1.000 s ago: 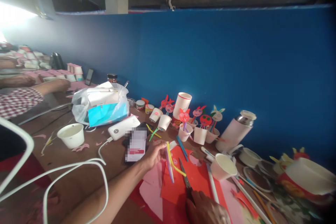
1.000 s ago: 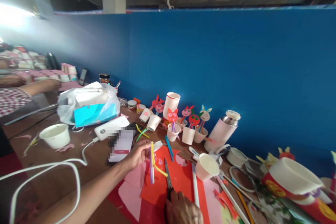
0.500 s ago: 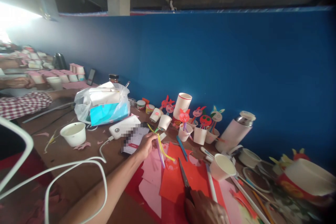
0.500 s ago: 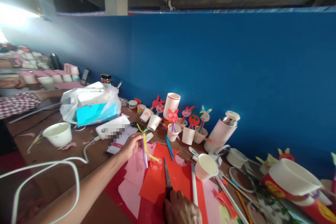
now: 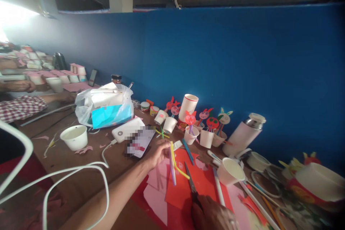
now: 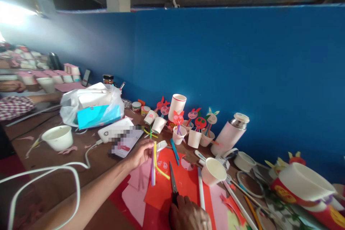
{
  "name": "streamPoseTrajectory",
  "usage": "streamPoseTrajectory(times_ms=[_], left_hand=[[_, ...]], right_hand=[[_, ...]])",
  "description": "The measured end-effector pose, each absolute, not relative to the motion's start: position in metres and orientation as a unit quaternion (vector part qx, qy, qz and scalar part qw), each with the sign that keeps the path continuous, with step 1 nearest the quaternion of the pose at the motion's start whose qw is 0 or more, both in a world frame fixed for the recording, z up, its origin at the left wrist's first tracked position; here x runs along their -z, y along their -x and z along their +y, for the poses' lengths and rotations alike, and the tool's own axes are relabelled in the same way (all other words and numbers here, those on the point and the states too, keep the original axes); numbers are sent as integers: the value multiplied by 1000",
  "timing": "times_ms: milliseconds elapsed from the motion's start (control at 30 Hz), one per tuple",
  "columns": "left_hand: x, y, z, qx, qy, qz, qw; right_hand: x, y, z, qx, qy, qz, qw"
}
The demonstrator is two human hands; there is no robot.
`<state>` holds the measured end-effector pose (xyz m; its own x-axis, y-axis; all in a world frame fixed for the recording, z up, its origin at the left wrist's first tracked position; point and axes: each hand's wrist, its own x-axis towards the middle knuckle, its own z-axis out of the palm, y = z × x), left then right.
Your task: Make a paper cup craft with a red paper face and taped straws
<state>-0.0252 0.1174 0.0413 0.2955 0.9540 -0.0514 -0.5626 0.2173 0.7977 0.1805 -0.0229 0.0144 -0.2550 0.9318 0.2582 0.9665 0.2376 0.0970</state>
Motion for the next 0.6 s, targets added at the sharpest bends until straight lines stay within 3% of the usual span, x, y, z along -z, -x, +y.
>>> streamPoseTrajectory(times_ms=[200, 467, 600], left_hand=[[-42, 12, 99, -456, -344, 250, 781], [-36, -1, 87, -415, -346, 248, 804], [-38, -2, 85, -425, -356, 234, 799]], right_hand=[[-35, -196, -17, 40, 633, -747, 201], [-69, -193, 32, -214, 597, -645, 426], [-71, -177, 43, -246, 550, -669, 435]])
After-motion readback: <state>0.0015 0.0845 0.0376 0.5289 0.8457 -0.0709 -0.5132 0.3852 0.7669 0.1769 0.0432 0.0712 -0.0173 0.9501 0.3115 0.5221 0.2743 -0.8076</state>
